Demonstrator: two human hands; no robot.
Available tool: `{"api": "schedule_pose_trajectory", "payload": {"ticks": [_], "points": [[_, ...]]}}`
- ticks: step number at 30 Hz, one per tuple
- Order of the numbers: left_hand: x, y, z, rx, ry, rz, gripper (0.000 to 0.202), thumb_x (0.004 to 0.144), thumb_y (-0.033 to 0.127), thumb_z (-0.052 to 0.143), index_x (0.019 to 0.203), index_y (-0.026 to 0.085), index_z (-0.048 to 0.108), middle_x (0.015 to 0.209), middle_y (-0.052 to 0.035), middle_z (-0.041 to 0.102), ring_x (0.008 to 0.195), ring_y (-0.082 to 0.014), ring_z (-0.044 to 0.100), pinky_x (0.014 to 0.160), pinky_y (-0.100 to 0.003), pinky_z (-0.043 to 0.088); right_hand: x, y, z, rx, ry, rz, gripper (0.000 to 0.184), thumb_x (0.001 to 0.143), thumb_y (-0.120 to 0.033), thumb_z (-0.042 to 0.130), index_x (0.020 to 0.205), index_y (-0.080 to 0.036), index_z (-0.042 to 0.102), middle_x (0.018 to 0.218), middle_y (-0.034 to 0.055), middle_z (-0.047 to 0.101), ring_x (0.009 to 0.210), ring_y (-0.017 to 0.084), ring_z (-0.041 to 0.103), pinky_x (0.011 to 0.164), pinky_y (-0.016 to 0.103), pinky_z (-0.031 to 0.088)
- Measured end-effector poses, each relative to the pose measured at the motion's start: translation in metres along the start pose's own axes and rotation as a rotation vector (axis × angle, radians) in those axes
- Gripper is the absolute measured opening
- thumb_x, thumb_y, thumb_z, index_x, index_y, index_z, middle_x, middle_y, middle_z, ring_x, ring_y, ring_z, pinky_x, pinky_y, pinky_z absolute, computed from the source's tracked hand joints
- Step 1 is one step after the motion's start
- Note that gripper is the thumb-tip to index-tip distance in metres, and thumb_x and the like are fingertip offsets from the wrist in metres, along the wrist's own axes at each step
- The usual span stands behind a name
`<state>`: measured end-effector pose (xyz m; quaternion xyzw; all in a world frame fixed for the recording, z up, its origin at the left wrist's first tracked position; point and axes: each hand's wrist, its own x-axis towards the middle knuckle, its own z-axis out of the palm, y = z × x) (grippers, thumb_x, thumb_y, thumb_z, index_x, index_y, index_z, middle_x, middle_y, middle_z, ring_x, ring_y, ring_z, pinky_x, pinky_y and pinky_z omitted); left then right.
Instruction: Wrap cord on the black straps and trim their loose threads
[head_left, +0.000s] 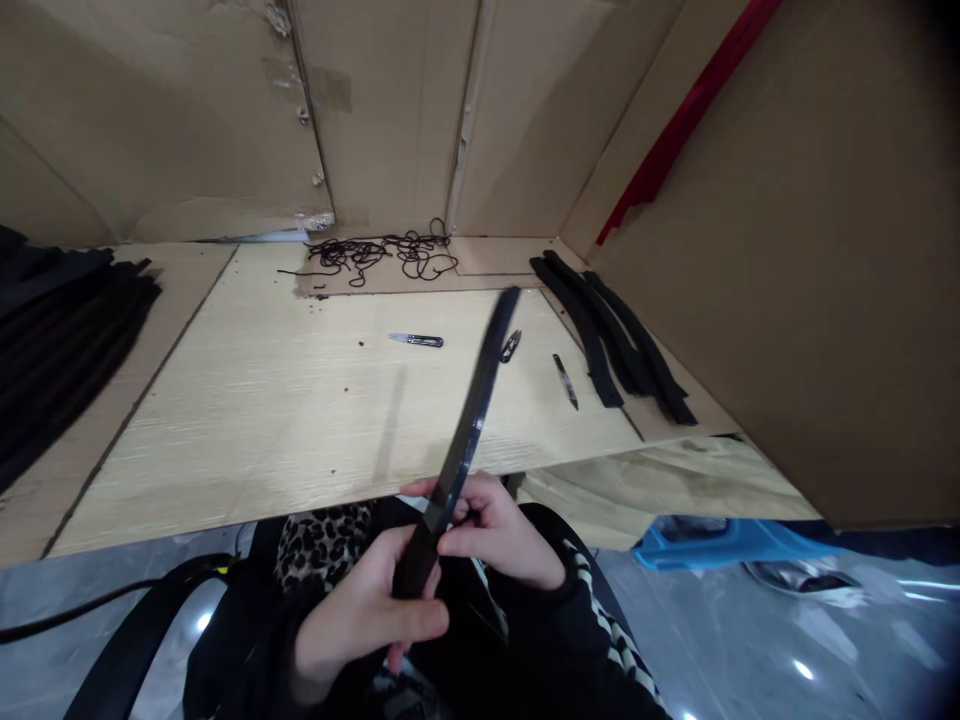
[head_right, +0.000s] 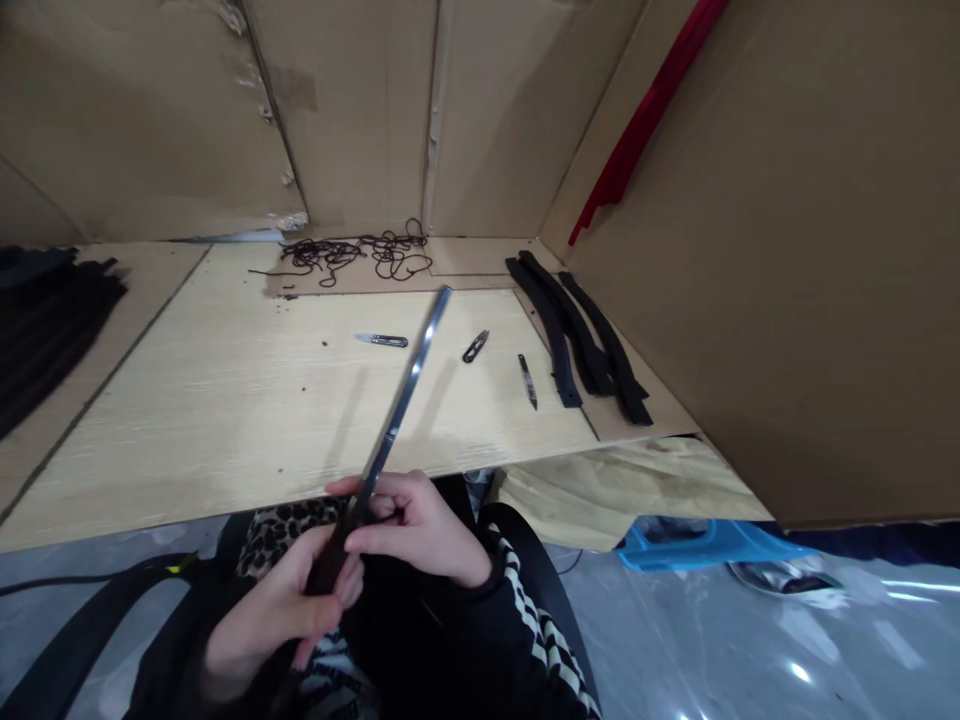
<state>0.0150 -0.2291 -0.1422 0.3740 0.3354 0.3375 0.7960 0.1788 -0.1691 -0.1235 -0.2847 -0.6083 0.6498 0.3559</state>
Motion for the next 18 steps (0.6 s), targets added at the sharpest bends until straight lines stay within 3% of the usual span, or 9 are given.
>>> {"api": "schedule_pose_trajectory", "payload": {"ticks": [2, 4, 8, 10, 11, 13, 16, 17, 18], "points": [[0.005, -0.004, -0.003, -0.087, -0.155, -0.006, 0.057, 0.06, 0.067, 0.074, 0.07, 0.018, 0.045, 0.042, 0.0092, 0.046, 0.026, -0.0026, 0.031, 0.037, -0.019, 0.026, 0.002, 0.001, 0.004, 0.026, 0.062, -0.052, 0.04, 0.068, -0.049, 0.077, 0.083, -0.013, 0.07, 0.053, -0.0075, 0.03, 0.049, 0.006, 0.025, 0.044, 0.022, 0.02], [0.011, -0.006, -0.001, -0.094, -0.145, 0.002, 0.052, 0.072, 0.067, 0.063, 0.072, 0.018, 0.046, 0.042, 0.0078, 0.049, 0.025, -0.0034, 0.032, 0.038, -0.02, 0.027, 0.005, 0.004, 0.009, 0.064, 0.214, -0.07, 0.036, 0.069, -0.048, 0.076, 0.072, -0.015, 0.063, 0.052, -0.0068, 0.035, 0.047, 0.006, 0.028, 0.042, 0.02, 0.023], [0.02, -0.006, 0.009, 0.173, 0.418, 0.181, 0.036, 0.085, 0.053, 0.058, 0.082, 0.018, 0.052, 0.062, 0.0045, 0.057, 0.047, -0.0071, 0.052, 0.049, -0.019, 0.04, 0.005, 0.007, 0.016, -0.063, 0.487, -0.065, 0.029, 0.078, -0.039, 0.069, 0.067, -0.016, 0.055, 0.052, -0.0059, 0.038, 0.046, 0.006, 0.034, 0.042, 0.019, 0.029], [0.019, -0.006, 0.01, 0.223, 0.557, 0.182, 0.044, 0.084, 0.06, 0.055, 0.075, 0.017, 0.053, 0.056, 0.0042, 0.054, 0.044, -0.0077, 0.049, 0.046, -0.019, 0.037, 0.004, 0.005, 0.014, -0.174, 0.501, -0.084, 0.022, 0.078, -0.037, 0.069, 0.075, -0.016, 0.063, 0.054, -0.0048, 0.042, 0.048, 0.007, 0.036, 0.043, 0.02, 0.03], [0.018, -0.007, 0.009, 0.161, 0.502, 0.123, 0.048, 0.083, 0.064, 0.051, 0.071, 0.017, 0.053, 0.049, 0.005, 0.05, 0.038, -0.0069, 0.044, 0.041, -0.019, 0.031, 0.004, 0.003, 0.011, -0.189, 0.476, -0.097, 0.023, 0.077, -0.037, 0.07, 0.085, -0.016, 0.066, 0.055, -0.0046, 0.043, 0.048, 0.008, 0.036, 0.043, 0.02, 0.029], [0.015, -0.008, 0.005, -0.077, 0.189, -0.082, 0.052, 0.084, 0.066, 0.045, 0.065, 0.018, 0.049, 0.037, 0.0081, 0.039, 0.027, -0.0046, 0.029, 0.038, -0.02, 0.021, 0.005, -0.002, 0.006, -0.134, 0.385, -0.12, 0.037, 0.074, -0.041, 0.073, 0.1, -0.016, 0.068, 0.055, -0.0047, 0.044, 0.047, 0.008, 0.034, 0.041, 0.02, 0.027], [0.013, -0.009, 0.001, -0.348, -0.35, -0.331, 0.052, 0.086, 0.065, 0.038, 0.06, 0.019, 0.044, 0.031, 0.0101, 0.031, 0.022, -0.0034, 0.02, 0.04, -0.021, 0.024, 0.012, -0.009, 0.001, -0.028, 0.266, -0.139, 0.032, 0.069, -0.046, 0.075, 0.078, -0.016, 0.069, 0.055, -0.0026, 0.047, 0.048, 0.008, 0.036, 0.042, 0.021, 0.028], [0.012, -0.01, 0.001, -0.341, -0.384, -0.344, 0.055, 0.086, 0.067, 0.034, 0.062, 0.019, 0.046, 0.032, 0.0086, 0.035, 0.022, -0.004, 0.021, 0.039, -0.022, 0.024, 0.014, -0.011, 0.002, -0.032, 0.278, -0.14, 0.031, 0.069, -0.045, 0.075, 0.068, -0.016, 0.065, 0.055, -0.0019, 0.048, 0.048, 0.009, 0.037, 0.042, 0.021, 0.029], [0.012, -0.01, 0.002, -0.279, -0.312, -0.303, 0.058, 0.086, 0.069, 0.03, 0.065, 0.018, 0.049, 0.035, 0.0065, 0.041, 0.023, -0.0049, 0.025, 0.039, -0.022, 0.024, 0.016, -0.012, 0.003, -0.054, 0.318, -0.138, 0.032, 0.069, -0.042, 0.075, 0.06, -0.016, 0.059, 0.055, -0.0018, 0.048, 0.049, 0.009, 0.038, 0.043, 0.022, 0.03]]}}
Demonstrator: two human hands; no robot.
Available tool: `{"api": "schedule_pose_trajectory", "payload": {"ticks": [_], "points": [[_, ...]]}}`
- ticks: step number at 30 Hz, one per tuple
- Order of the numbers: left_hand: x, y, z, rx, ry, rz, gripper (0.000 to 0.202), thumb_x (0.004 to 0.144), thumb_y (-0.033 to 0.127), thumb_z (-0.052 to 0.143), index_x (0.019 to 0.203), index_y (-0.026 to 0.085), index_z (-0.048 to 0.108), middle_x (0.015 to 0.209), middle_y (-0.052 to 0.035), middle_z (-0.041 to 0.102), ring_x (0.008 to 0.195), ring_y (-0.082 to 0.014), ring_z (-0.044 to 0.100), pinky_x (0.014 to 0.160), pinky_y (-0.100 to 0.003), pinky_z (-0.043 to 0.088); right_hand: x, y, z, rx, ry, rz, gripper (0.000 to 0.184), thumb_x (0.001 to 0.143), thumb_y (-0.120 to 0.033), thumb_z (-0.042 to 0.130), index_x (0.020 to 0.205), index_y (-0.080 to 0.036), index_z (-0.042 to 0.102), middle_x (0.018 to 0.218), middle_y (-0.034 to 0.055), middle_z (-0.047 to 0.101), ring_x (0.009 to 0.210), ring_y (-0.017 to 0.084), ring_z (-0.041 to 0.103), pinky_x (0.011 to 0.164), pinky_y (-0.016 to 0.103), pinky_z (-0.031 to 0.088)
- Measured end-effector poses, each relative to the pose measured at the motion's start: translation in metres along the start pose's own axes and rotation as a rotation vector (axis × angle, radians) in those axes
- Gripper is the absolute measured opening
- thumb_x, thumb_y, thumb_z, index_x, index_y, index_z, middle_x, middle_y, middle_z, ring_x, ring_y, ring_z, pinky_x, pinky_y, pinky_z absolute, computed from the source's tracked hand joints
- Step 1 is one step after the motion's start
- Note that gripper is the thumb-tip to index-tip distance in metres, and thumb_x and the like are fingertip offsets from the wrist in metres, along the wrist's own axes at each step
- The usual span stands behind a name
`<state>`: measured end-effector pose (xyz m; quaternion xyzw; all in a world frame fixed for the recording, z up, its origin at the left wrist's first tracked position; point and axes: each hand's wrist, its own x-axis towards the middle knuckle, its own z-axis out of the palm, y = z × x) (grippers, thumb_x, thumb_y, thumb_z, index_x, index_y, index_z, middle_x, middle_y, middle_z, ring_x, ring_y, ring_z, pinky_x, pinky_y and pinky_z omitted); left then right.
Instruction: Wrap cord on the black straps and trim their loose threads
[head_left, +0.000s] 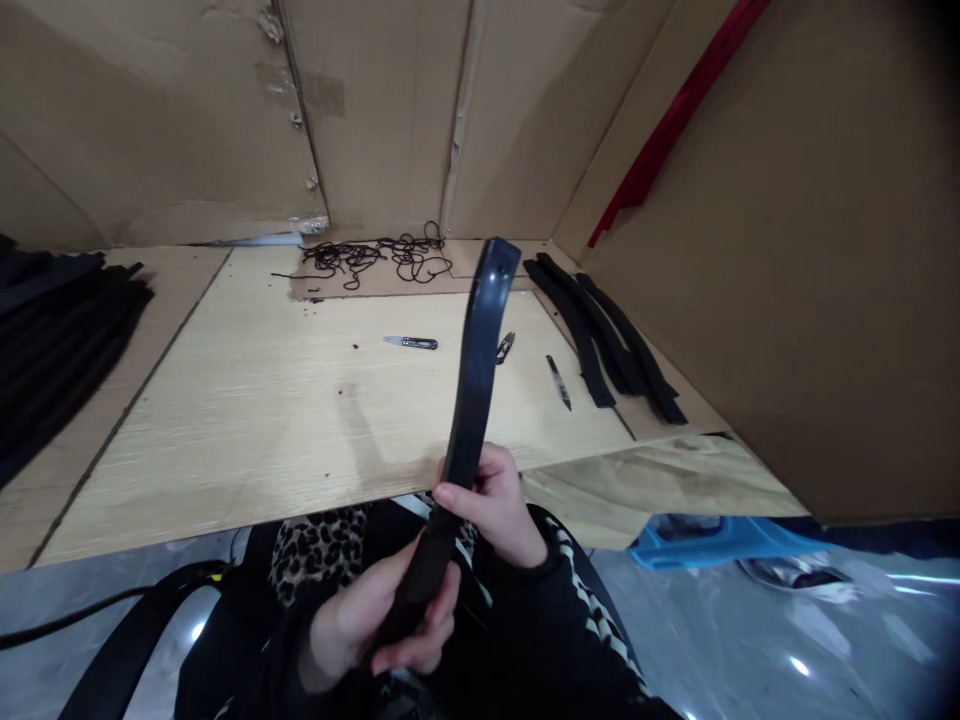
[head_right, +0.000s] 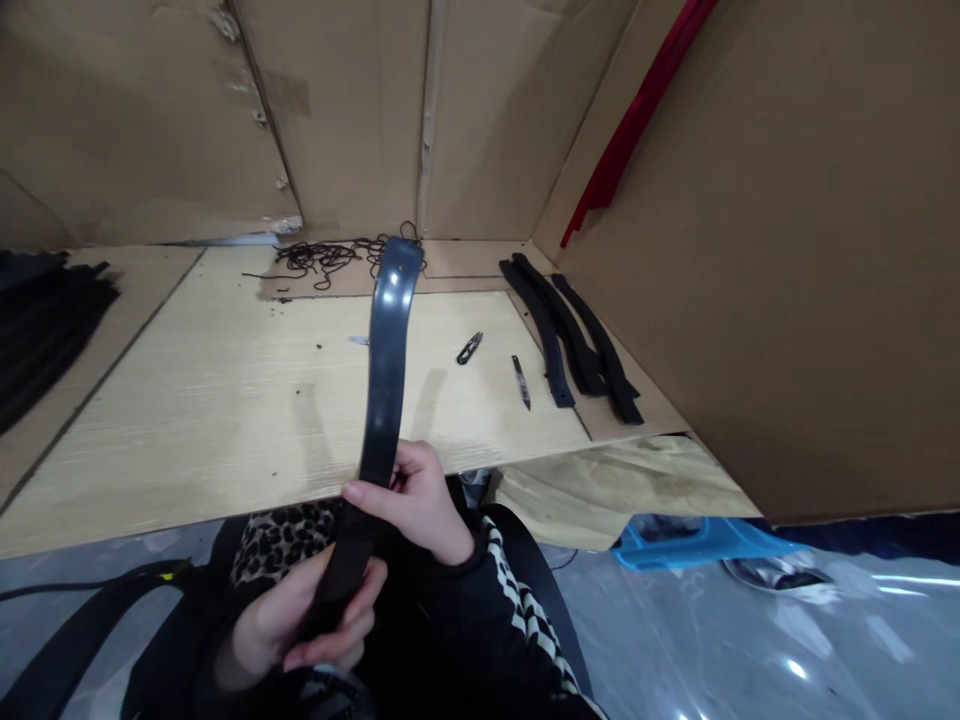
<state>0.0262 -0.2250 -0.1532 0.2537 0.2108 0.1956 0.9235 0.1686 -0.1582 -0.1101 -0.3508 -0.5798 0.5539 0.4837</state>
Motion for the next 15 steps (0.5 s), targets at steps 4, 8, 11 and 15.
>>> {"api": "schedule_pose_trajectory", "payload": {"ticks": [4, 8, 11, 15], "points": [[0.0016, -0.0023, 0.0085, 0.389, 0.675, 0.403, 0.049, 0.084, 0.065, 0.048, 0.083, 0.016, 0.057, 0.056, 0.0018, 0.057, 0.045, -0.0107, 0.05, 0.045, -0.021, 0.036, -0.0006, -0.0029, 0.0094, -0.142, 0.286, -0.03, 0.022, 0.077, -0.03, 0.068, 0.063, -0.017, 0.059, 0.055, -0.0031, 0.044, 0.051, 0.009, 0.038, 0.047, 0.022, 0.031], [-0.0018, -0.0039, 0.0081, 0.248, 0.547, 0.383, 0.048, 0.088, 0.06, 0.046, 0.065, 0.018, 0.05, 0.042, 0.0059, 0.044, 0.032, -0.0064, 0.036, 0.04, -0.021, 0.026, -0.0002, -0.0013, 0.0098, 0.091, 0.213, -0.014, 0.02, 0.075, -0.035, 0.071, 0.084, -0.017, 0.069, 0.057, -0.0035, 0.047, 0.05, 0.008, 0.038, 0.045, 0.021, 0.031], [-0.0017, -0.004, 0.0023, -0.018, 0.11, 0.153, 0.049, 0.087, 0.055, 0.046, 0.053, 0.02, 0.039, 0.031, 0.0106, 0.027, 0.021, -0.0029, 0.019, 0.04, -0.021, 0.025, 0.0042, 0.0029, 0.0075, 0.293, 0.159, 0.022, 0.03, 0.069, -0.043, 0.075, 0.067, -0.016, 0.062, 0.055, -0.0033, 0.047, 0.049, 0.008, 0.038, 0.044, 0.021, 0.031], [0.0031, -0.0025, 0.0034, 0.028, 0.225, 0.234, 0.052, 0.083, 0.066, 0.045, 0.069, 0.016, 0.054, 0.045, 0.0038, 0.051, 0.027, -0.0061, 0.035, 0.04, -0.021, 0.028, 0.0068, 0.0034, 0.0077, 0.267, 0.252, 0.034, 0.027, 0.071, -0.039, 0.075, 0.069, -0.017, 0.06, 0.058, -0.0032, 0.05, 0.052, 0.009, 0.041, 0.049, 0.021, 0.035]]}}
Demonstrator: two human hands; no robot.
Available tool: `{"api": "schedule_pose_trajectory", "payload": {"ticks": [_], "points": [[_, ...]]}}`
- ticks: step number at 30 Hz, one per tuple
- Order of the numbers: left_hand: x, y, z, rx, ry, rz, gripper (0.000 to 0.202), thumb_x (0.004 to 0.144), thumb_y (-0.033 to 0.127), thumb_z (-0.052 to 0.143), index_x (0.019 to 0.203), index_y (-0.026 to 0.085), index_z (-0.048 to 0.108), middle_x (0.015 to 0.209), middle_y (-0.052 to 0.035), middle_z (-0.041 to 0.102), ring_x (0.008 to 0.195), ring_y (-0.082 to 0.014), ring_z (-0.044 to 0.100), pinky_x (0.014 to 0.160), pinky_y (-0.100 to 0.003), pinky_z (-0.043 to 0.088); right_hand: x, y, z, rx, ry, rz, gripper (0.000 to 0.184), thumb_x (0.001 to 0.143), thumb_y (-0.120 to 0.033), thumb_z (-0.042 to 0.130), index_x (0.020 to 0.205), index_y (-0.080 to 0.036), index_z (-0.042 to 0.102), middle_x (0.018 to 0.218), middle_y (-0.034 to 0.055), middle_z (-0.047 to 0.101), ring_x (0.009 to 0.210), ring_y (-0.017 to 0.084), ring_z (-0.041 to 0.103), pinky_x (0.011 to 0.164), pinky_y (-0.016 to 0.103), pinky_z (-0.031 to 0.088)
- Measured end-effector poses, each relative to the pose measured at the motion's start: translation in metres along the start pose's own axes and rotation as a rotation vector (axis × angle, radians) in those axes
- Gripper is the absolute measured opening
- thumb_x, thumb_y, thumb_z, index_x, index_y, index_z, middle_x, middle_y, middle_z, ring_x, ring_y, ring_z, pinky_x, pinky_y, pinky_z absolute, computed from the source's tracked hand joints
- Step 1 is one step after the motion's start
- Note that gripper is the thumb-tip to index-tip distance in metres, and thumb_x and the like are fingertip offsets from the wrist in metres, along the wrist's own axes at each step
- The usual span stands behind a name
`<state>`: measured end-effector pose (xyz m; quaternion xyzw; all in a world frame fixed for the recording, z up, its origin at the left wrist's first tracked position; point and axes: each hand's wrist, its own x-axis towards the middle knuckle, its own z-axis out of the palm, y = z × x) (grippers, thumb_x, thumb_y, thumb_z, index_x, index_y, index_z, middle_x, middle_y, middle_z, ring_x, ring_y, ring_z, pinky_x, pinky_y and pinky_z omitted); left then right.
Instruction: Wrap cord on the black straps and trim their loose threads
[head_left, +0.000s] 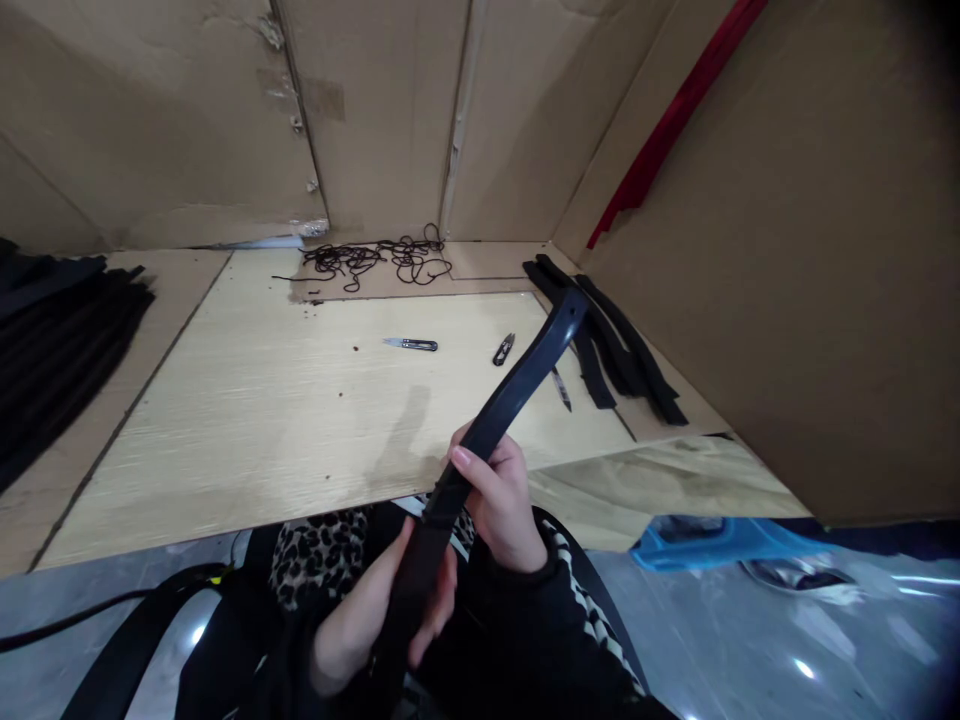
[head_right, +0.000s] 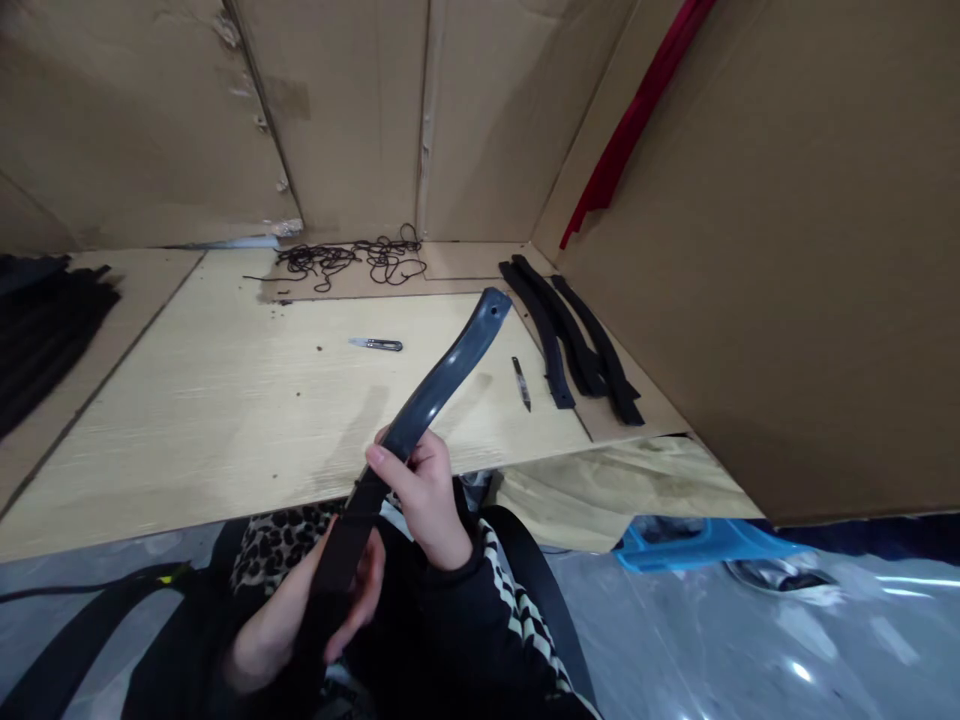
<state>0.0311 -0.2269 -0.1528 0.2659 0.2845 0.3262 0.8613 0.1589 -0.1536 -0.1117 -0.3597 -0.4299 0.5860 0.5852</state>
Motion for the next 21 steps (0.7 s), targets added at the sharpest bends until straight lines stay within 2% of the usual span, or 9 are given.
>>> {"api": "schedule_pose_trajectory", "payload": {"ticks": [3, 5, 7, 11, 13, 15, 18, 19, 21], "points": [[-0.001, 0.003, 0.007, 0.307, 0.457, 0.292, 0.048, 0.082, 0.064, 0.054, 0.077, 0.016, 0.057, 0.062, 0.0011, 0.058, 0.05, -0.0096, 0.052, 0.049, -0.02, 0.038, -0.001, -0.005, 0.0, -0.158, 0.092, -0.047, 0.019, 0.077, -0.036, 0.072, 0.083, -0.019, 0.065, 0.061, -0.0032, 0.049, 0.054, 0.009, 0.04, 0.049, 0.021, 0.033], [-0.002, 0.004, 0.008, 0.408, 0.594, 0.351, 0.042, 0.082, 0.057, 0.059, 0.073, 0.016, 0.055, 0.06, 0.0029, 0.054, 0.054, -0.0088, 0.051, 0.053, -0.019, 0.039, -0.002, -0.009, -0.003, -0.239, 0.087, -0.074, 0.021, 0.079, -0.037, 0.069, 0.09, -0.019, 0.067, 0.06, -0.0037, 0.045, 0.052, 0.009, 0.036, 0.047, 0.021, 0.03], [-0.002, 0.003, 0.004, 0.279, 0.437, 0.229, 0.044, 0.084, 0.059, 0.056, 0.071, 0.017, 0.052, 0.055, 0.0048, 0.049, 0.044, -0.0058, 0.043, 0.044, -0.017, 0.032, -0.002, -0.012, -0.007, -0.247, 0.002, -0.097, 0.025, 0.077, -0.041, 0.07, 0.086, -0.018, 0.068, 0.057, -0.0037, 0.044, 0.049, 0.009, 0.033, 0.044, 0.022, 0.028], [0.004, -0.001, -0.005, 0.027, -0.105, -0.161, 0.052, 0.081, 0.066, 0.049, 0.064, 0.017, 0.05, 0.04, 0.0055, 0.041, 0.026, -0.0063, 0.03, 0.032, -0.02, 0.019, -0.002, -0.015, -0.013, -0.178, -0.202, -0.069, 0.033, 0.066, -0.048, 0.076, 0.068, -0.017, 0.066, 0.055, -0.001, 0.052, 0.047, 0.01, 0.04, 0.043, 0.023, 0.032], [0.006, 0.0, -0.004, 0.092, -0.069, -0.116, 0.058, 0.081, 0.069, 0.045, 0.072, 0.014, 0.057, 0.047, 0.0001, 0.052, 0.029, -0.0088, 0.04, 0.033, -0.021, 0.026, -0.002, -0.016, -0.011, -0.179, -0.14, -0.041, 0.032, 0.065, -0.045, 0.078, 0.063, -0.017, 0.063, 0.054, -0.0013, 0.051, 0.048, 0.01, 0.041, 0.044, 0.023, 0.033], [0.005, 0.003, -0.001, 0.277, 0.148, 0.081, 0.055, 0.081, 0.067, 0.05, 0.087, 0.013, 0.062, 0.068, -0.0047, 0.063, 0.045, -0.0103, 0.052, 0.044, -0.021, 0.038, -0.002, -0.019, -0.009, -0.224, 0.001, -0.02, 0.031, 0.067, -0.041, 0.077, 0.061, -0.017, 0.059, 0.051, -0.0034, 0.045, 0.048, 0.009, 0.038, 0.043, 0.022, 0.031], [-0.001, 0.006, 0.002, 0.564, 0.464, 0.348, 0.033, 0.081, 0.048, 0.066, 0.082, 0.016, 0.063, 0.079, -0.0035, 0.063, 0.068, -0.0122, 0.058, 0.064, -0.021, 0.046, -0.004, -0.025, -0.006, -0.332, 0.09, -0.001, 0.028, 0.071, -0.039, 0.074, 0.064, -0.016, 0.058, 0.053, -0.0044, 0.042, 0.048, 0.007, 0.032, 0.043, 0.021, 0.026], [-0.002, 0.005, 0.001, 0.544, 0.428, 0.328, 0.031, 0.081, 0.047, 0.066, 0.079, 0.016, 0.062, 0.074, -0.0026, 0.061, 0.067, -0.0124, 0.058, 0.063, -0.021, 0.047, -0.004, -0.027, -0.006, -0.349, 0.058, 0.008, 0.028, 0.072, -0.039, 0.073, 0.065, -0.016, 0.059, 0.054, -0.0039, 0.043, 0.049, 0.008, 0.032, 0.044, 0.021, 0.026], [-0.003, 0.0, -0.005, 0.311, 0.161, 0.171, 0.036, 0.081, 0.052, 0.064, 0.078, 0.016, 0.058, 0.065, -0.0004, 0.058, 0.053, -0.0118, 0.058, 0.048, -0.02, 0.044, -0.004, -0.029, -0.007, -0.319, -0.044, 0.039, 0.026, 0.071, -0.039, 0.073, 0.068, -0.015, 0.062, 0.055, -0.0033, 0.044, 0.05, 0.008, 0.033, 0.045, 0.021, 0.026]]}}
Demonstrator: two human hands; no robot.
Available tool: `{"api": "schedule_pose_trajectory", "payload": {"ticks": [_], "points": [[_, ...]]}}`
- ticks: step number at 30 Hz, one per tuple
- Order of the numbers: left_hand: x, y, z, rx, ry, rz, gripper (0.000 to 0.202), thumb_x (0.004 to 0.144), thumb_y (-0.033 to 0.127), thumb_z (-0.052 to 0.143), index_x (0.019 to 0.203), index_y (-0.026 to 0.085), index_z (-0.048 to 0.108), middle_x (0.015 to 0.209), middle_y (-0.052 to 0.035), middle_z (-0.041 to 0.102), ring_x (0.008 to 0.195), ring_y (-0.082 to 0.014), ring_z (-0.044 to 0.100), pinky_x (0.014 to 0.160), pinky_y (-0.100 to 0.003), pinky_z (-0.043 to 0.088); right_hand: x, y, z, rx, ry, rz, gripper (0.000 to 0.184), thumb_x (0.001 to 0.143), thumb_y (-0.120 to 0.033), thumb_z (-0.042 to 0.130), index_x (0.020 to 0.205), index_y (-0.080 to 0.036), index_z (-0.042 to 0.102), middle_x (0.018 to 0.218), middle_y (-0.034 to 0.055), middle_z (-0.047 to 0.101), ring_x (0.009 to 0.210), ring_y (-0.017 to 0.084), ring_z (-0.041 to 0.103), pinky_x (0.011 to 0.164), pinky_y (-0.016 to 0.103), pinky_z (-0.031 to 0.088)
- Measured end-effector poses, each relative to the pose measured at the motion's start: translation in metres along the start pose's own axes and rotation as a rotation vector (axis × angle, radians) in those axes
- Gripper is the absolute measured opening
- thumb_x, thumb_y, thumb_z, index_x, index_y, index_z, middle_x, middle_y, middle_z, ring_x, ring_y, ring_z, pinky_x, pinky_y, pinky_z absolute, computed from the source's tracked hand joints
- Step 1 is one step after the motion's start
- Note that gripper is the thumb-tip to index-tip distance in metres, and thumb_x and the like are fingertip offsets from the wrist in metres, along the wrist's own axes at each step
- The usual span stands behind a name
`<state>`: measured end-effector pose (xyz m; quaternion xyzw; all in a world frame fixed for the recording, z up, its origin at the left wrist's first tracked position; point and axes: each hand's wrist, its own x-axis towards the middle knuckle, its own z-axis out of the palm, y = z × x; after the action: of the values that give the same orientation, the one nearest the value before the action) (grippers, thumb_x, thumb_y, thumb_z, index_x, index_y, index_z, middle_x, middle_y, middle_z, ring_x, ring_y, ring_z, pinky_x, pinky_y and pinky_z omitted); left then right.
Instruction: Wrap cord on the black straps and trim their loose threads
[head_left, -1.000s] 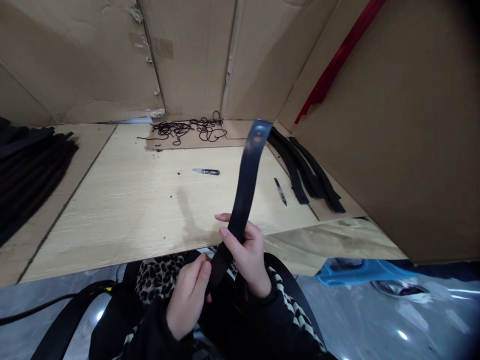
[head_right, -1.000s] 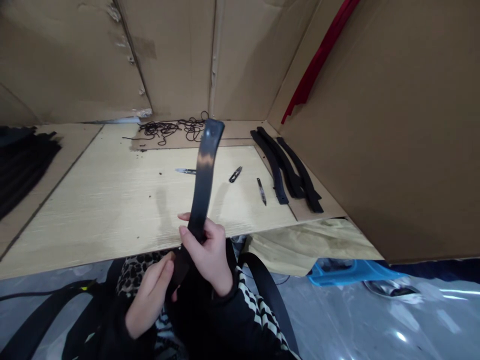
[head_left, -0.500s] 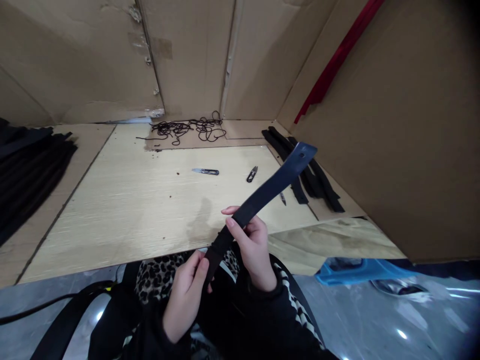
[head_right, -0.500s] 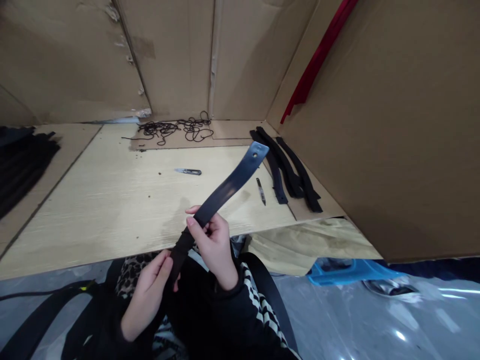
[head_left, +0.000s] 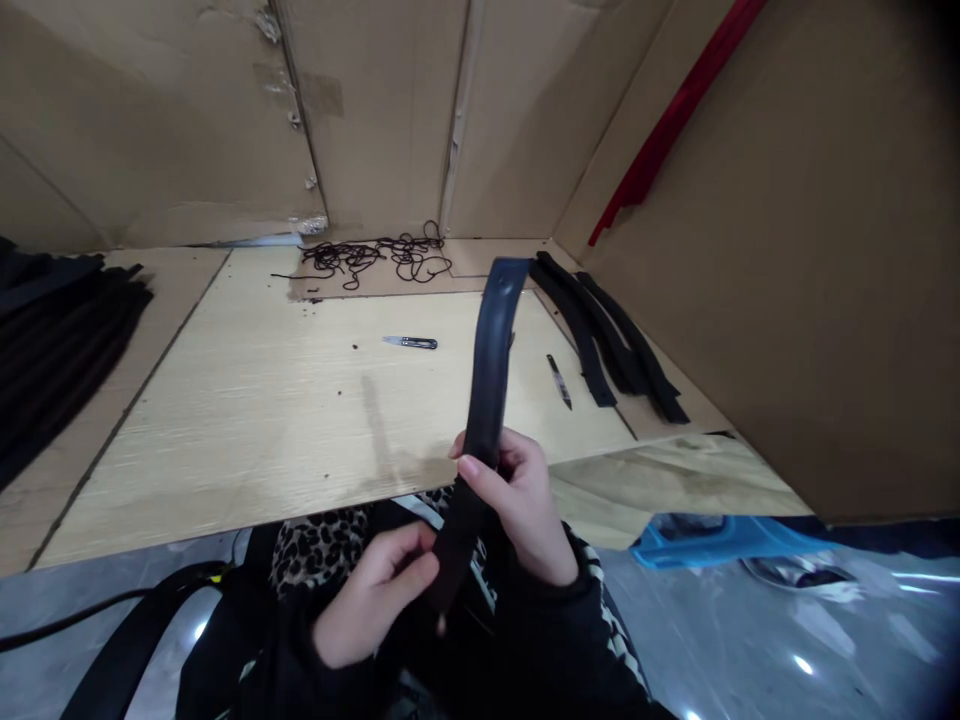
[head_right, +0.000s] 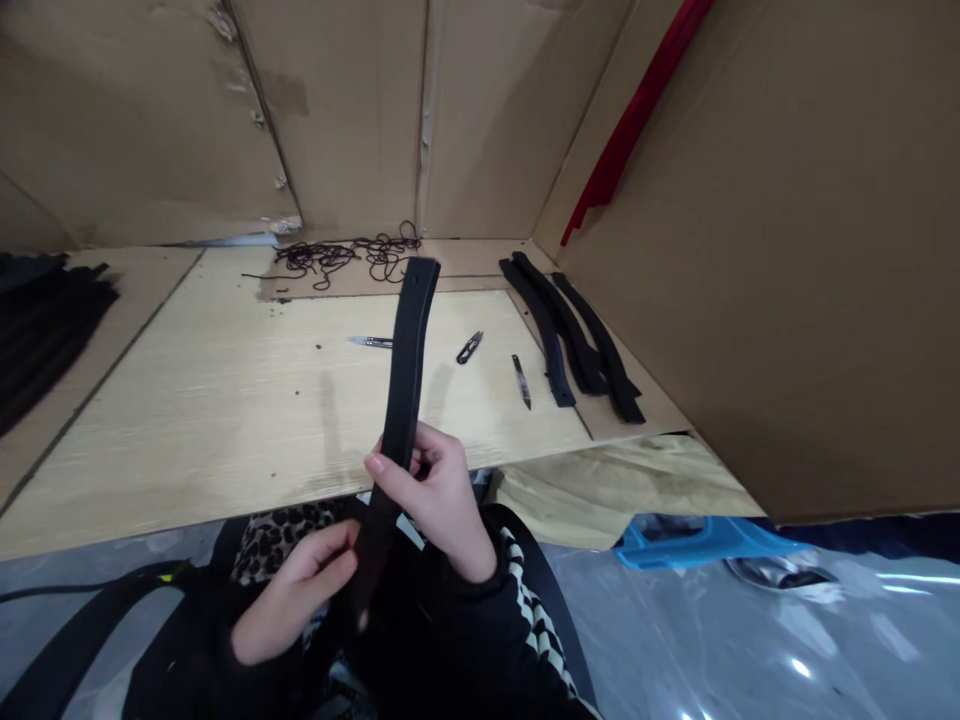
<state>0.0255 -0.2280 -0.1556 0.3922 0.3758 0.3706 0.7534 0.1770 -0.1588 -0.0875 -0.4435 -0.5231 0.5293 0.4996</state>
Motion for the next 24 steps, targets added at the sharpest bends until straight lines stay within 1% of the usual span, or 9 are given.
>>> {"api": "schedule_pose_trajectory", "payload": {"ticks": [2, 4, 7, 10, 13, 17, 20, 22, 24], "points": [[0.002, -0.009, -0.006, -0.258, -0.28, -0.138, 0.045, 0.076, 0.061, 0.064, 0.075, 0.016, 0.054, 0.057, 0.002, 0.053, 0.036, -0.011, 0.051, 0.032, -0.019, 0.034, 0.001, 0.002, 0.0, 0.131, -0.089, 0.034, 0.025, 0.069, -0.037, 0.075, 0.068, -0.016, 0.061, 0.055, -0.0039, 0.044, 0.05, 0.008, 0.034, 0.046, 0.021, 0.026], [0.007, -0.014, -0.01, -0.344, -0.357, -0.164, 0.051, 0.073, 0.065, 0.063, 0.067, 0.017, 0.049, 0.051, 0.004, 0.049, 0.026, -0.0093, 0.043, 0.025, -0.019, 0.027, 0.002, 0.006, 0.002, 0.324, -0.124, 0.071, 0.028, 0.065, -0.036, 0.077, 0.067, -0.017, 0.057, 0.054, -0.0056, 0.041, 0.048, 0.007, 0.032, 0.046, 0.02, 0.025], [0.01, -0.007, -0.01, -0.305, -0.278, -0.12, 0.047, 0.08, 0.06, 0.059, 0.076, 0.014, 0.056, 0.057, 0.0003, 0.058, 0.033, -0.0091, 0.05, 0.033, -0.018, 0.036, 0.006, 0.015, 0.004, 0.48, -0.078, 0.096, 0.033, 0.065, -0.038, 0.079, 0.063, -0.017, 0.053, 0.051, -0.0073, 0.038, 0.046, 0.006, 0.03, 0.046, 0.019, 0.025], [0.006, 0.009, -0.002, -0.042, -0.019, 0.055, 0.038, 0.081, 0.048, 0.067, 0.098, 0.014, 0.063, 0.086, -0.0054, 0.068, 0.063, -0.0106, 0.064, 0.061, -0.019, 0.048, 0.008, 0.02, 0.003, 0.354, 0.088, 0.043, 0.034, 0.066, -0.037, 0.079, 0.059, -0.017, 0.053, 0.05, -0.0066, 0.041, 0.048, 0.006, 0.033, 0.046, 0.019, 0.027], [0.0, 0.017, 0.004, 0.178, 0.183, 0.117, 0.03, 0.083, 0.043, 0.067, 0.09, 0.014, 0.067, 0.079, -0.0038, 0.067, 0.066, -0.0115, 0.063, 0.067, -0.02, 0.047, 0.007, 0.022, -0.001, 0.199, 0.204, -0.079, 0.028, 0.071, -0.036, 0.077, 0.06, -0.017, 0.059, 0.055, -0.0035, 0.05, 0.053, 0.008, 0.042, 0.05, 0.02, 0.033], [0.0, 0.007, -0.003, -0.2, -0.106, -0.102, 0.039, 0.084, 0.05, 0.059, 0.089, 0.012, 0.066, 0.057, -0.0002, 0.06, 0.035, -0.0061, 0.046, 0.039, -0.018, 0.032, 0.004, 0.026, -0.002, 0.13, 0.215, -0.162, 0.016, 0.076, -0.034, 0.072, 0.076, -0.019, 0.068, 0.058, -0.0035, 0.051, 0.053, 0.009, 0.042, 0.05, 0.021, 0.033], [0.007, 0.001, -0.011, -0.267, -0.227, -0.161, 0.047, 0.084, 0.054, 0.056, 0.096, 0.01, 0.064, 0.057, -0.0022, 0.062, 0.029, -0.0056, 0.041, 0.033, -0.018, 0.026, 0.004, 0.029, 0.003, 0.166, 0.271, -0.167, 0.015, 0.078, -0.033, 0.07, 0.082, -0.019, 0.065, 0.059, -0.0047, 0.047, 0.053, 0.009, 0.038, 0.049, 0.022, 0.03], [0.011, 0.0, -0.011, -0.068, -0.115, -0.059, 0.047, 0.082, 0.051, 0.063, 0.109, 0.013, 0.061, 0.078, -0.0075, 0.069, 0.041, -0.0086, 0.054, 0.04, -0.019, 0.039, 0.006, 0.031, 0.006, 0.241, 0.384, -0.136, 0.021, 0.076, -0.034, 0.072, 0.074, -0.019, 0.059, 0.06, -0.0048, 0.045, 0.055, 0.009, 0.039, 0.051, 0.022, 0.03], [0.013, -0.001, -0.008, 0.27, 0.141, 0.144, 0.046, 0.077, 0.041, 0.072, 0.114, 0.018, 0.059, 0.101, -0.0096, 0.069, 0.068, -0.0149, 0.066, 0.061, -0.025, 0.052, 0.007, 0.033, 0.008, 0.267, 0.503, -0.099, 0.026, 0.074, -0.036, 0.073, 0.07, -0.019, 0.053, 0.06, -0.0051, 0.043, 0.056, 0.009, 0.039, 0.052, 0.022, 0.031]]}}
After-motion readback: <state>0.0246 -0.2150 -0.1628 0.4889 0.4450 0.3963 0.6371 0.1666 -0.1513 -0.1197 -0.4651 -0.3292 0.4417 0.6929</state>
